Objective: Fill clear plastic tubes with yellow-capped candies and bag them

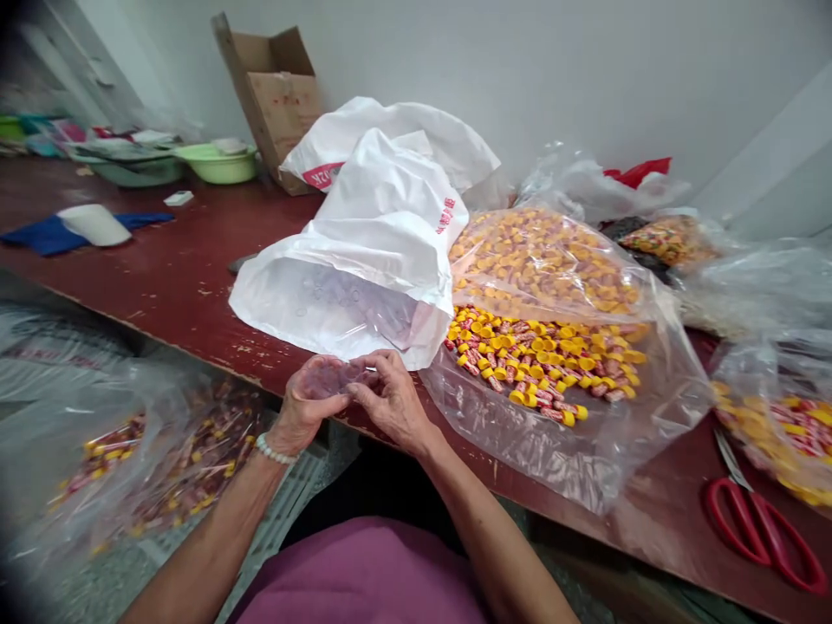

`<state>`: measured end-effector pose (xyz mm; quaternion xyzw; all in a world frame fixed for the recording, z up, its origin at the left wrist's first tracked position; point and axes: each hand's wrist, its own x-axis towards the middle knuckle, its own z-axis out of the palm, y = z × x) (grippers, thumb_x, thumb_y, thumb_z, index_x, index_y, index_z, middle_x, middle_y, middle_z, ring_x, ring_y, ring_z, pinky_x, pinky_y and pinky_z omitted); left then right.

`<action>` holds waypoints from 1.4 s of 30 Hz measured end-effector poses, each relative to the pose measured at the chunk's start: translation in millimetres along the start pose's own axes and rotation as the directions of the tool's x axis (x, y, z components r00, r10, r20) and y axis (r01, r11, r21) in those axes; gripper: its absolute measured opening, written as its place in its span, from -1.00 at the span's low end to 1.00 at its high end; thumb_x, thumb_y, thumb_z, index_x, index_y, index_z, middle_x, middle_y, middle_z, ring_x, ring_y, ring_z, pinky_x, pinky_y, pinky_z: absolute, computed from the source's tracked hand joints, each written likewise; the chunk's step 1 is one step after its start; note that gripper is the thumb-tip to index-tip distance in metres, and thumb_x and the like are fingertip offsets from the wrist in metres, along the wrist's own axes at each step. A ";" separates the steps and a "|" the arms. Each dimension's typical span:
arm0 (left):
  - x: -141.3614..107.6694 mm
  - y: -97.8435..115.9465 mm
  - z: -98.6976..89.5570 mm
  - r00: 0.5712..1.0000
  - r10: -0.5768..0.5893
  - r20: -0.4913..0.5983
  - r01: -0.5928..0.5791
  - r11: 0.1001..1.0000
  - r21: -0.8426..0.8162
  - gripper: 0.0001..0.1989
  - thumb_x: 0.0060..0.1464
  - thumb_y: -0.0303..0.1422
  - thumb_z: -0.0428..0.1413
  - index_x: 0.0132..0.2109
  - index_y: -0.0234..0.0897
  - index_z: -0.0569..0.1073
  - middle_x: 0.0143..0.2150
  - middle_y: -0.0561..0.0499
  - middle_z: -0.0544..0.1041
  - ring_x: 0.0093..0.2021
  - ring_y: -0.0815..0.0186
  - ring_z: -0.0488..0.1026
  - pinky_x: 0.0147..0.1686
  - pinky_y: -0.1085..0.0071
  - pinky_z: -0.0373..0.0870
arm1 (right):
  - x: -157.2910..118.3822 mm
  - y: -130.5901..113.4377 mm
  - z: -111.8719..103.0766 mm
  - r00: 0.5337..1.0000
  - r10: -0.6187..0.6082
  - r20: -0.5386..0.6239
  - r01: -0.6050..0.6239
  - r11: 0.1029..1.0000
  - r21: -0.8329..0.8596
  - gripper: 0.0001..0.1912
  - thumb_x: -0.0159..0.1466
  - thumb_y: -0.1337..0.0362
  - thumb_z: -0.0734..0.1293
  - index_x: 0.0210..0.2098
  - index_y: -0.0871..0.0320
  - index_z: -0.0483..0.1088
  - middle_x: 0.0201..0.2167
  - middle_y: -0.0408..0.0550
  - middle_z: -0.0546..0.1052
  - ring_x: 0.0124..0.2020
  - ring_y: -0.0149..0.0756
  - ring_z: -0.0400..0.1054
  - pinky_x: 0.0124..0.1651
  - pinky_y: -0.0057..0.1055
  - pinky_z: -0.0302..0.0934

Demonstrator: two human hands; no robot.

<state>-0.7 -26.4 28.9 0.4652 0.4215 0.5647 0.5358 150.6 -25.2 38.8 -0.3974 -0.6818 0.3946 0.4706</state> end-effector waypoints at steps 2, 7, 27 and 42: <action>-3.4 -2.6 1.4 1.000 -0.004 0.006 0.004 1.000 -0.027 -0.52 -0.33 -0.46 0.31 -0.18 -0.26 0.35 -0.31 0.01 0.54 -0.29 0.23 0.53 -0.27 0.35 0.48 | -6.1 -4.0 0.0 0.999 -0.026 -0.028 0.024 0.998 -0.066 -0.74 0.15 0.24 0.35 -0.15 0.09 0.37 -0.19 -0.09 0.36 -0.29 -0.42 0.31 -0.23 -0.45 0.26; -7.7 -8.5 11.7 1.000 -0.008 -0.006 0.008 0.999 -0.045 -0.47 -0.36 -0.43 0.34 -0.16 -0.25 0.34 -0.26 -0.02 0.55 -0.28 0.24 0.53 -0.29 0.36 0.49 | -14.3 -12.5 -5.3 0.993 0.007 -0.117 -0.026 0.988 -0.155 -0.76 0.13 0.18 0.37 -0.24 0.13 0.38 -0.35 -0.15 0.42 -0.41 -0.44 0.29 -0.32 -0.48 0.23; -16.7 -12.1 49.9 0.987 0.068 0.149 -0.103 0.966 0.237 -0.55 -0.28 -0.45 0.29 -0.18 -0.27 0.32 -0.36 0.01 0.55 -0.30 0.27 0.53 -0.26 0.38 0.46 | -34.7 36.3 -142.3 0.878 0.245 -0.412 -0.463 0.217 -0.859 -0.76 0.29 0.34 0.14 -0.11 0.20 0.35 -0.15 0.11 0.41 -0.13 -0.18 0.30 -0.19 -0.37 0.15; -5.4 -37.6 49.7 0.992 0.037 0.119 -0.067 0.963 0.260 -0.57 -0.25 -0.45 0.26 -0.18 -0.28 0.30 -0.36 -0.01 0.53 -0.32 0.28 0.52 -0.27 0.35 0.46 | -28.9 47.4 -154.1 0.895 0.228 -0.384 -0.429 0.199 -0.881 -0.73 0.30 0.33 0.10 -0.13 0.23 0.36 -0.18 0.15 0.41 -0.11 -0.14 0.28 -0.07 -0.29 0.13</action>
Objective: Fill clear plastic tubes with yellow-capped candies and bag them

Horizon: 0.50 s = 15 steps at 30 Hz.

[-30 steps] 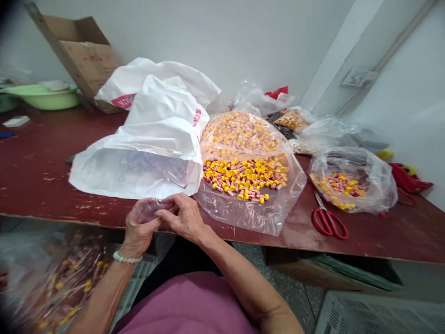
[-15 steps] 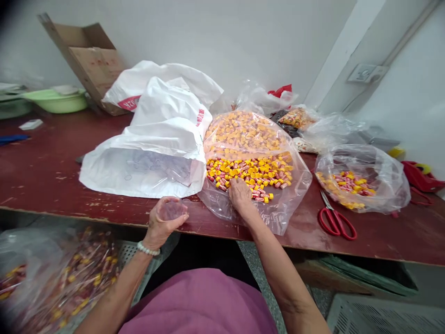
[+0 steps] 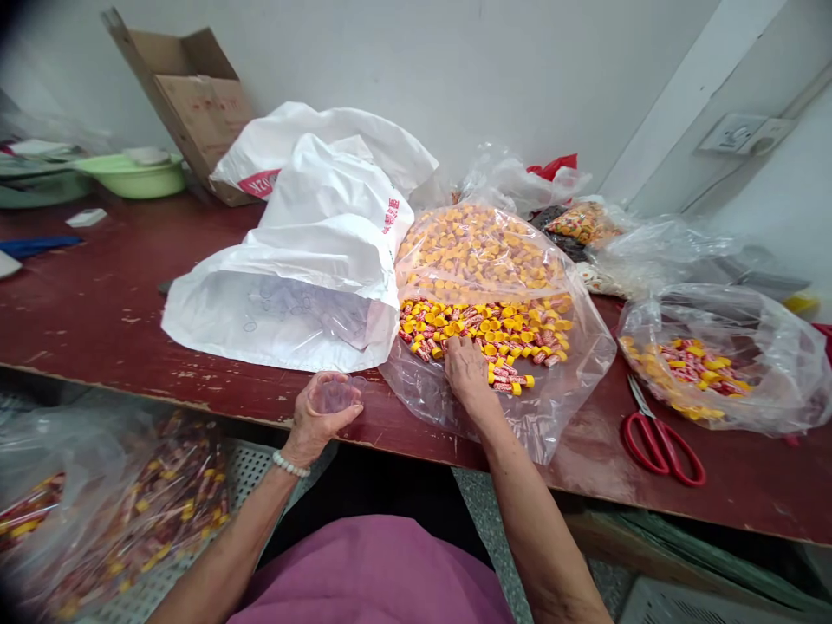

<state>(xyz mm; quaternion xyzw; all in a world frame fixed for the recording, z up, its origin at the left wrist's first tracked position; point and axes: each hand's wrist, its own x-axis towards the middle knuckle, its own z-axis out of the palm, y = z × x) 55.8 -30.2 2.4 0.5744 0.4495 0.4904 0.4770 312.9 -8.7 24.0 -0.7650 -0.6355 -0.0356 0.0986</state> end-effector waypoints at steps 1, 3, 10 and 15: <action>0.3 -1.0 -0.1 1.000 0.001 0.000 -0.001 1.000 0.004 -0.57 -0.25 -0.45 0.26 -0.18 -0.28 0.30 -0.36 -0.01 0.53 -0.33 0.28 0.51 -0.27 0.35 0.46 | -0.3 -0.4 -0.7 0.999 0.018 -0.048 -0.015 0.998 0.066 -0.74 0.29 0.34 0.11 -0.13 0.25 0.36 -0.17 0.16 0.42 -0.10 -0.15 0.28 -0.06 -0.28 0.13; 0.3 -2.2 -0.3 1.000 0.002 0.017 -0.003 1.000 0.016 -0.58 -0.24 -0.45 0.26 -0.17 -0.28 0.30 -0.36 -0.01 0.53 -0.33 0.29 0.51 -0.27 0.36 0.46 | -4.2 -7.0 -3.4 0.982 0.061 -0.177 -0.009 0.959 0.285 -0.76 0.28 0.31 0.14 -0.14 0.25 0.36 -0.16 0.15 0.43 -0.11 -0.16 0.29 -0.07 -0.27 0.17; -5.0 1.1 0.7 0.997 -0.012 0.074 0.009 0.999 0.045 -0.58 -0.22 -0.47 0.24 -0.16 -0.28 0.31 -0.33 0.01 0.54 -0.30 0.28 0.53 -0.27 0.39 0.45 | -43.7 -81.7 -19.3 0.972 -0.056 -0.228 0.231 0.401 0.886 -0.77 0.28 0.18 0.21 -0.12 0.13 0.32 -0.31 -0.07 0.47 -0.34 -0.37 0.37 -0.26 -0.41 0.28; -7.5 10.7 1.3 0.997 -0.002 0.076 -0.004 0.997 0.073 -0.60 -0.25 -0.50 0.24 -0.19 -0.28 0.32 -0.33 0.03 0.54 -0.30 0.29 0.53 -0.25 0.40 0.45 | -55.9 -100.3 -11.8 0.955 -0.125 -0.269 0.296 0.458 0.839 -0.83 0.25 0.28 0.26 -0.16 0.14 0.34 -0.28 -0.08 0.47 -0.38 -0.42 0.34 -0.28 -0.44 0.26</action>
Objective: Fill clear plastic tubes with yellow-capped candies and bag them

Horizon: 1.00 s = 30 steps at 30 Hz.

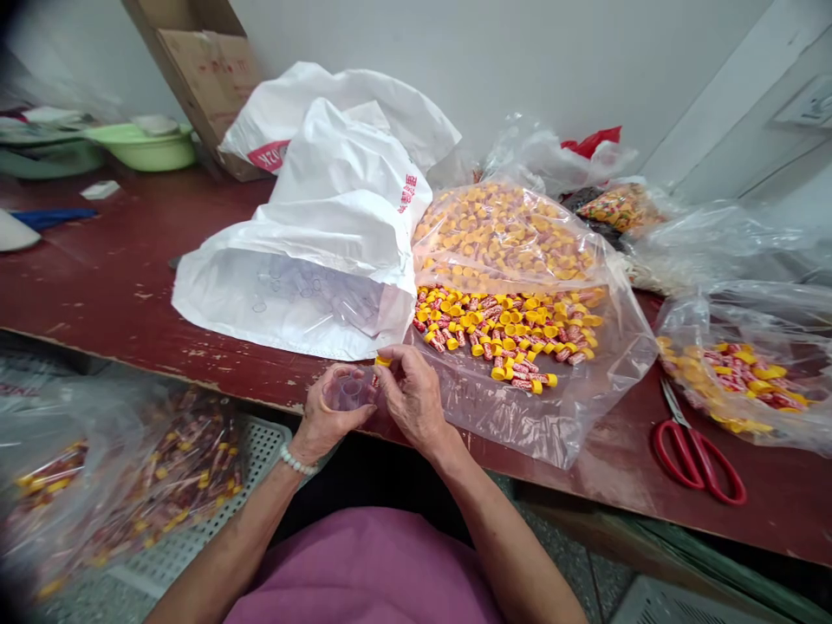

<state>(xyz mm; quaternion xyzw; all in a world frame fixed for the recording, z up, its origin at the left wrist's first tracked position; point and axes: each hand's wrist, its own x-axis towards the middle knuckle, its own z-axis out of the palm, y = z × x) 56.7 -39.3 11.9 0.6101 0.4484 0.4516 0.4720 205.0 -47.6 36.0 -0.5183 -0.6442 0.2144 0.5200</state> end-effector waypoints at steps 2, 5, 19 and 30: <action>0.7 1.5 -0.1 1.000 -0.004 -0.003 0.004 1.000 -0.020 -0.60 -0.26 -0.50 0.25 -0.20 -0.29 0.32 -0.31 0.02 0.54 -0.29 0.30 0.52 -0.24 0.40 0.45 | -1.9 2.7 -2.4 0.999 -0.018 0.032 0.018 1.000 -0.012 -0.85 0.25 0.30 0.25 -0.17 0.14 0.34 -0.25 -0.07 0.47 -0.36 -0.41 0.35 -0.27 -0.43 0.27; 2.3 -0.1 -0.2 1.000 -0.003 0.005 0.003 0.998 -0.060 -0.60 -0.26 -0.49 0.26 -0.21 -0.29 0.32 -0.28 0.02 0.52 -0.26 0.31 0.51 -0.22 0.41 0.44 | -3.1 3.3 -10.8 0.990 -0.085 0.108 0.088 0.996 -0.024 -0.87 0.28 0.29 0.22 -0.19 0.13 0.34 -0.10 0.01 0.43 -0.11 -0.32 0.35 -0.10 -0.35 0.26; 7.3 -12.3 -5.7 0.979 -0.191 0.067 0.202 0.917 -0.343 -0.54 -0.32 -0.50 0.31 -0.19 -0.28 0.37 -0.31 0.06 0.53 -0.30 0.32 0.47 -0.24 0.38 0.41 | -10.5 17.9 5.2 0.904 -0.294 0.309 0.385 0.874 -0.296 -0.32 0.07 0.11 0.41 0.11 0.17 0.15 -0.01 0.15 0.38 0.01 -0.08 0.26 0.02 -0.12 0.19; 8.9 -9.4 -3.1 0.970 -0.240 -0.035 0.214 0.914 -0.345 -0.53 -0.38 -0.47 0.33 -0.22 -0.30 0.37 -0.36 0.09 0.49 -0.38 0.37 0.44 -0.34 0.44 0.39 | 6.5 15.8 -28.2 0.951 -0.217 0.221 0.293 0.863 -0.412 -0.46 0.19 0.09 0.31 0.10 0.18 0.22 0.05 0.12 0.34 0.05 -0.17 0.23 0.04 -0.23 0.20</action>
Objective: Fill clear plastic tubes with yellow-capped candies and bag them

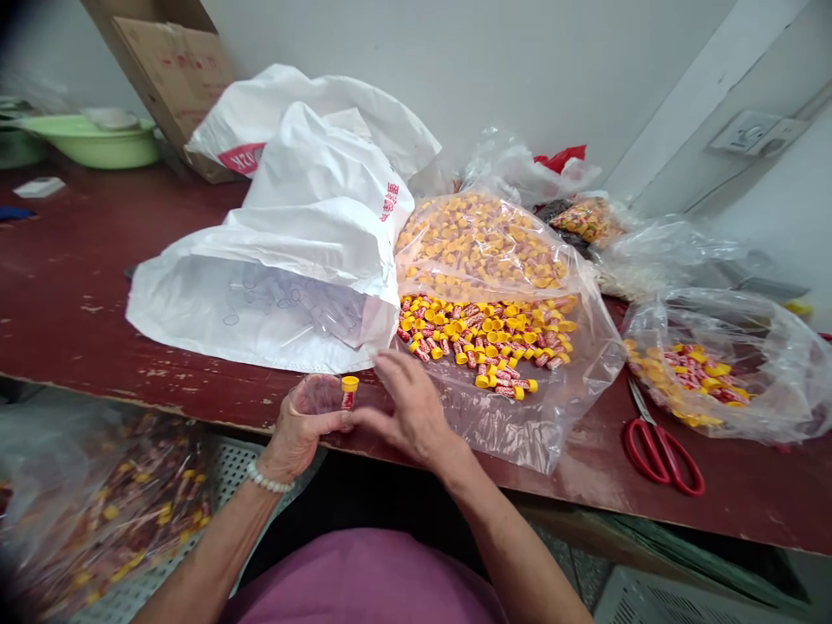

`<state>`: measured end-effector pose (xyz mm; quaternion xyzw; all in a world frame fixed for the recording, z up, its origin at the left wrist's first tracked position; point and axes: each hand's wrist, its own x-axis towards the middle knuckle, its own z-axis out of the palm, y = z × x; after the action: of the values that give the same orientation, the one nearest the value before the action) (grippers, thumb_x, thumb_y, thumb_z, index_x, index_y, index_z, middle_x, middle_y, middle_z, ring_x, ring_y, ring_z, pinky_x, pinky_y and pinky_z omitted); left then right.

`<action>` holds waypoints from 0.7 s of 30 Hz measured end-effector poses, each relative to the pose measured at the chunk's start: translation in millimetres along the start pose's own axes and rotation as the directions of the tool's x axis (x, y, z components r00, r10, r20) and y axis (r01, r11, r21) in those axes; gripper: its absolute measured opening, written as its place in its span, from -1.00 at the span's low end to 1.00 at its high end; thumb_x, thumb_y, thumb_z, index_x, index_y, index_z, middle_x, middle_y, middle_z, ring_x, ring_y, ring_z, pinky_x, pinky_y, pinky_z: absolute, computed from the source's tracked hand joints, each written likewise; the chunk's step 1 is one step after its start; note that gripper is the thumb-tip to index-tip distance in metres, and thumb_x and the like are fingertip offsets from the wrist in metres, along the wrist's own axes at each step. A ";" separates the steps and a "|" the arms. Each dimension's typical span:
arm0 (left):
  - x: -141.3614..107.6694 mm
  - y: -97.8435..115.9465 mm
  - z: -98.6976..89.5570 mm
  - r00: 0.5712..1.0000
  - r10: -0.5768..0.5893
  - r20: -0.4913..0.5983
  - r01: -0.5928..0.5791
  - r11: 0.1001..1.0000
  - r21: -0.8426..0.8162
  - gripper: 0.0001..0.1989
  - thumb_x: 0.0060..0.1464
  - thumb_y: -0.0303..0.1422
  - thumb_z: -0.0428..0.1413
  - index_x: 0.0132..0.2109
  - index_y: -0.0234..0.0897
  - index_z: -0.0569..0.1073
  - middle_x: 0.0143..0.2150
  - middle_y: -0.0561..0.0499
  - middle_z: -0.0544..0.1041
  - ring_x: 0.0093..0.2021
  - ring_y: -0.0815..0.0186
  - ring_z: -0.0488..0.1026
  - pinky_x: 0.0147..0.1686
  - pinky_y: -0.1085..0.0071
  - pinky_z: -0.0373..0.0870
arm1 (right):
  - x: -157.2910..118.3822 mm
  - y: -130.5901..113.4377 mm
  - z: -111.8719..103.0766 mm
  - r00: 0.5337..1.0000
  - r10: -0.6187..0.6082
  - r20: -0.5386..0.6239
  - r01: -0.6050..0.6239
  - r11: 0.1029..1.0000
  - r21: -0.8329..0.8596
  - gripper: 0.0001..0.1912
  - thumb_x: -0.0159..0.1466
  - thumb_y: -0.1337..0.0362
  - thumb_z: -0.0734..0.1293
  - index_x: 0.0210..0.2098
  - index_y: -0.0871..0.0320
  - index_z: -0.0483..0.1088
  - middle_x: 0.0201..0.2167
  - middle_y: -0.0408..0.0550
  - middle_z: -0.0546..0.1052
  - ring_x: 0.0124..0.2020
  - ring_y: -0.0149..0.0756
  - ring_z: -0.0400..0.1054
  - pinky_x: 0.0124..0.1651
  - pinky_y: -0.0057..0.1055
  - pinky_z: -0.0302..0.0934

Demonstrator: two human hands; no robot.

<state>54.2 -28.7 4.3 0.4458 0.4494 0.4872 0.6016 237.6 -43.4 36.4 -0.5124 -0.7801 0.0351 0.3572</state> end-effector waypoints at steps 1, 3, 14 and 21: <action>0.3 0.2 0.2 1.000 -0.001 0.002 0.001 1.000 0.007 -0.52 -0.38 -0.48 0.33 -0.22 -0.30 0.36 -0.35 0.08 0.49 -0.39 0.37 0.44 -0.34 0.44 0.39 | 0.5 12.5 -4.7 0.996 0.068 -0.055 -0.071 0.996 -0.054 -0.53 0.23 0.13 0.27 0.08 0.19 0.24 0.03 0.12 0.34 0.04 -0.18 0.23 0.03 -0.24 0.21; 0.3 0.4 0.0 1.000 0.024 0.008 -0.024 0.999 0.027 -0.53 -0.37 -0.48 0.32 -0.22 -0.30 0.35 -0.32 0.07 0.50 -0.37 0.37 0.45 -0.31 0.43 0.40 | 1.5 42.5 -7.6 0.973 0.194 -0.128 -0.219 0.951 -0.217 -0.68 0.28 0.22 0.21 -0.01 0.19 0.32 -0.08 0.11 0.40 -0.04 -0.17 0.26 -0.01 -0.23 0.22; -8.5 3.9 5.7 0.978 0.172 0.115 -0.196 0.945 0.262 -0.60 -0.23 -0.49 0.24 -0.18 -0.27 0.31 -0.20 -0.02 0.49 -0.25 0.31 0.49 -0.22 0.40 0.41 | 0.5 51.0 -13.3 0.918 0.325 -0.227 -0.350 0.933 -0.081 -0.73 0.25 0.37 0.14 -0.11 0.19 0.37 -0.22 0.06 0.44 -0.20 -0.20 0.32 -0.14 -0.24 0.25; -11.0 5.5 9.9 0.950 0.239 0.202 -0.307 0.837 0.453 -0.63 -0.19 -0.47 0.22 -0.16 -0.26 0.34 -0.27 0.02 0.49 -0.30 0.32 0.46 -0.27 0.42 0.39 | 3.9 -26.8 -21.4 0.996 -0.067 0.055 0.052 0.968 0.245 -0.65 0.26 0.46 0.12 -0.01 0.12 0.30 -0.11 0.03 0.36 -0.05 -0.27 0.28 0.00 -0.29 0.24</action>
<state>61.6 -39.7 12.8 0.6727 0.4450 0.4097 0.4262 228.7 -59.5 65.6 -0.4397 -0.7958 0.1358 0.3937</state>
